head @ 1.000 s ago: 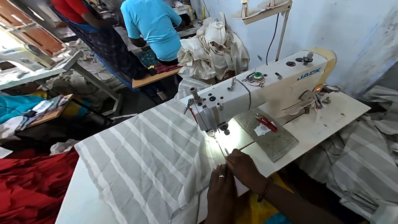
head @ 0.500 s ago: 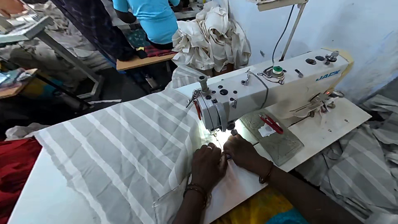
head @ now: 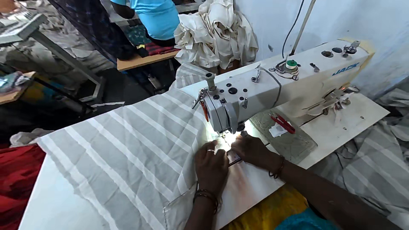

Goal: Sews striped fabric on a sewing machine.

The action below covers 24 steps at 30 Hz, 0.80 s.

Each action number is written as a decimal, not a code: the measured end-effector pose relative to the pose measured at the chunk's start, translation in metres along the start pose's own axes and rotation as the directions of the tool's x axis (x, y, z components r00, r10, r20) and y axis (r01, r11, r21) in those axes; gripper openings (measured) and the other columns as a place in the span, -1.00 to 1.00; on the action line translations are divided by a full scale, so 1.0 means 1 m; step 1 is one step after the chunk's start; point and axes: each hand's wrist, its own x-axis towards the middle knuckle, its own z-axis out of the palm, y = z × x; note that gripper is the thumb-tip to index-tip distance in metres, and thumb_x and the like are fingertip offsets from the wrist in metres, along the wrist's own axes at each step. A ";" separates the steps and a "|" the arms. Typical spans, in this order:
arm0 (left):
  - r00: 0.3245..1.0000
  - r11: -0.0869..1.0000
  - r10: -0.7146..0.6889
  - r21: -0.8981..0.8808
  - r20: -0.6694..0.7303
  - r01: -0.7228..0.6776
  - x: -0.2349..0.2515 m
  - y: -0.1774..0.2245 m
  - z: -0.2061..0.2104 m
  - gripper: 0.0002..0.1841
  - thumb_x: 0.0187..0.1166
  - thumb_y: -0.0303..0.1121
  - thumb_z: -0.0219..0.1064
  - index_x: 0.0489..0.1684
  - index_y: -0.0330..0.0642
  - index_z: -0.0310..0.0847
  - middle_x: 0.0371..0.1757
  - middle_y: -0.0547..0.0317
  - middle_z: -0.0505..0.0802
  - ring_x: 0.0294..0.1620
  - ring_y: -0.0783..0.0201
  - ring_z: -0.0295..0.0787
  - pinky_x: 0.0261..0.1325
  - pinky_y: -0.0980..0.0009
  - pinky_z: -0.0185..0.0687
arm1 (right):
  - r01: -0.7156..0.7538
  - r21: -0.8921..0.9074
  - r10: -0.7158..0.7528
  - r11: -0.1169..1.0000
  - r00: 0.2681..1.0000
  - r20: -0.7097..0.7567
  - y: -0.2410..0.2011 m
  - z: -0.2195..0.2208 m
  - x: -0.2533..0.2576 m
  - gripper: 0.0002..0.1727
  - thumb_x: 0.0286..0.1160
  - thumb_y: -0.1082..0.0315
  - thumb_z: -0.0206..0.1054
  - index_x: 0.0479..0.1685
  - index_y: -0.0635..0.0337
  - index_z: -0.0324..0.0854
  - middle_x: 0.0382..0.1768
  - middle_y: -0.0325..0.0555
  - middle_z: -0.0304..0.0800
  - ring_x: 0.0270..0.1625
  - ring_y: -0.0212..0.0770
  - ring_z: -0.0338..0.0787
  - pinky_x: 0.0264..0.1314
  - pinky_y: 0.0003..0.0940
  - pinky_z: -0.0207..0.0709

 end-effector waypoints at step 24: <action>0.942 0.965 -0.254 -0.015 0.221 0.263 0.053 -0.018 0.004 -0.66 0.53 -0.12 0.47 -0.50 -0.24 0.76 0.50 -0.10 0.71 0.68 -0.23 0.39 0.67 -0.30 0.07 | -0.055 0.012 0.055 0.998 0.996 -0.072 0.010 -0.038 -0.024 -0.60 0.46 0.58 0.22 0.17 0.13 0.84 0.43 0.00 0.75 0.68 0.18 0.48 0.76 0.29 0.13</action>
